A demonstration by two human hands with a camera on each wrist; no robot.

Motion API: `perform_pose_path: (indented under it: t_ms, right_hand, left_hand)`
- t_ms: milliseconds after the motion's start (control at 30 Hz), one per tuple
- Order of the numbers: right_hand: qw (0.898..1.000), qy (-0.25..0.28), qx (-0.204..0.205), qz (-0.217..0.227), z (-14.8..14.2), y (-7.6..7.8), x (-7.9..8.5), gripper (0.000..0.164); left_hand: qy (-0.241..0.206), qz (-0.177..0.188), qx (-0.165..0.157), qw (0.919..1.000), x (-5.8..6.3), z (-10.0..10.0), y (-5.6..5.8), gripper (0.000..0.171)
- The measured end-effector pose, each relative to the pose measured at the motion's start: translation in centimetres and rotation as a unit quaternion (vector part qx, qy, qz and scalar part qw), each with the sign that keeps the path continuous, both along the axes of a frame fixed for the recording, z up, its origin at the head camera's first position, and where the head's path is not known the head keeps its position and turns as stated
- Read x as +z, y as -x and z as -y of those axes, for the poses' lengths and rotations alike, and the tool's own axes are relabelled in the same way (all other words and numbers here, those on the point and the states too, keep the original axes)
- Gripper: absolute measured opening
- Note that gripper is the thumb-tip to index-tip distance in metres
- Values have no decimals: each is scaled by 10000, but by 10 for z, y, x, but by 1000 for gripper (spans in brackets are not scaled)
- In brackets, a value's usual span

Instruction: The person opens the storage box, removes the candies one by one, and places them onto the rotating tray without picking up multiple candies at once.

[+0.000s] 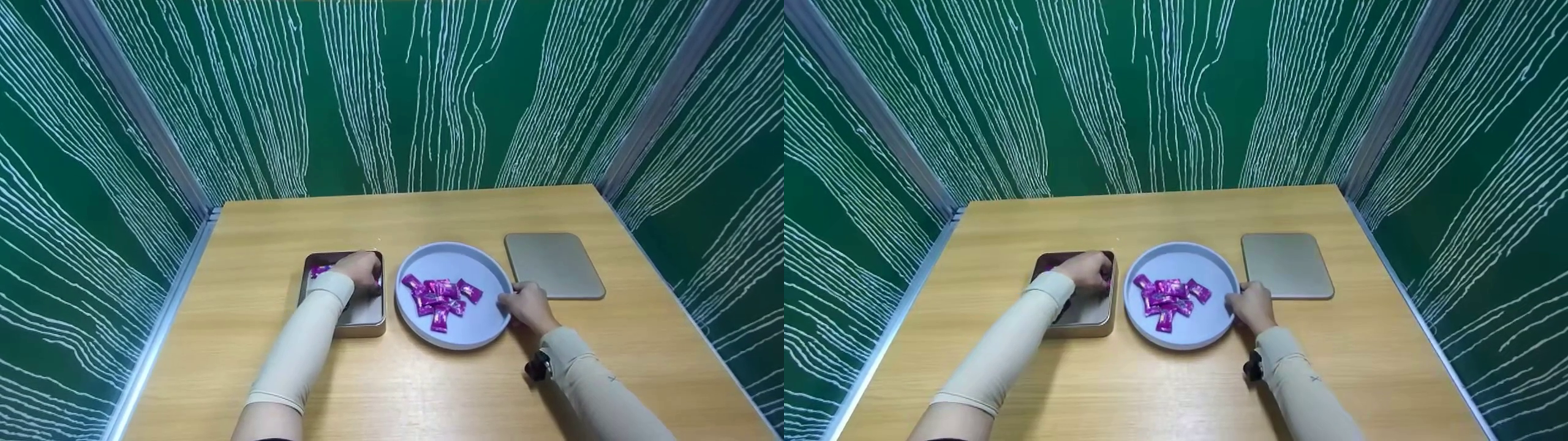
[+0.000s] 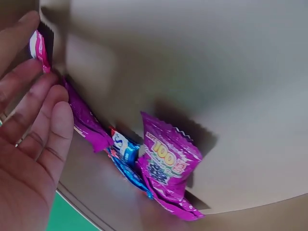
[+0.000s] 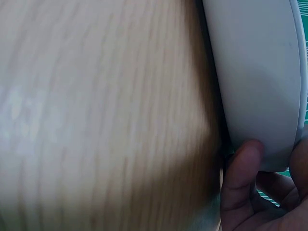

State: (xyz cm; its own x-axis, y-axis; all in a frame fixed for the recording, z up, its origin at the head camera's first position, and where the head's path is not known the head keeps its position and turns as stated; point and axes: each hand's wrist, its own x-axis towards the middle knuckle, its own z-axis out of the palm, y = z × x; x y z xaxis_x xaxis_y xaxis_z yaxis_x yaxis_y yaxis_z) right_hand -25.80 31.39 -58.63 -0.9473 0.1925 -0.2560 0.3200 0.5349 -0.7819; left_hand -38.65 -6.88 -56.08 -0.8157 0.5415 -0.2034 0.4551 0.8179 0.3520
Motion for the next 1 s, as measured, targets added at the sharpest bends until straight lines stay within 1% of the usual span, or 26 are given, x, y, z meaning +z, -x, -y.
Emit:
perform_pose_path:
  t_ms: [33, 100, 200, 233, 267, 300, 367, 433, 500, 600, 633, 733, 833, 867, 933, 1000]
  right_hand:
    - [10000, 4, 3, 4, 0, 0, 0, 42]
    - [10000, 23, -5, 26, 0, 1, 0, 42]
    - [10000, 59, -30, 8, 1, 0, -1, 43]
    - [10000, 44, -23, -43, 1, 0, -1, 44]
    - [10000, 24, -16, -92, 1, 0, -1, 43]
    - [9999, -3, -10, -130, 2, 0, -1, 42]
    - [9998, -63, 1, -194, 2, -1, 0, 40]
    - [9997, -107, 23, -236, 1, -1, 0, 40]
    - [9997, -75, 6, -214, 1, -1, 1, 41]
    - [9998, -44, -8, -211, 1, -1, 3, 46]
    - [9998, -39, -6, -213, 1, -1, 3, 47]
    - [9998, -3, -13, -202, 1, -1, 3, 49]
    - [9999, 39, -6, -165, 1, -1, 2, 48]
    - [9999, 47, -2, -151, 1, -1, 1, 47]
    - [9999, 32, 1, -114, 0, 0, 1, 45]
    - [10000, 10, 3, -65, -1, 0, 1, 43]
  left_hand:
    - [-6, -16, -14, 10000, -3, 0, 2, 20]
    - [-33, -115, -66, 9999, -13, 0, 7, 20]
    - [-20, -230, -117, 9997, -25, 0, 13, 21]
    - [-12, -174, -119, 9998, -20, -1, 11, 22]
    - [-29, -168, -120, 9998, -19, -1, 10, 23]
    - [-25, -144, -130, 9998, -14, -2, 7, 23]
    - [19, -52, -117, 9999, -5, -3, 1, 25]
    - [96, 107, -84, 9999, 8, -4, -6, 27]
    - [142, 199, -63, 9997, 12, -4, -9, 26]
    - [196, 333, -42, 9992, 15, -2, -9, 22]
    - [126, 301, -120, 9994, 11, 0, -7, 21]
    - [142, 237, -291, 9992, 10, 2, -6, 15]
    - [140, 79, -587, 9981, 9, 4, -6, 7]
    - [203, 61, -625, 9978, 13, 3, -8, 6]
    - [219, -14, -799, 9966, 15, 4, -9, 8]
    - [243, -70, -862, 9960, 17, 5, -9, 10]
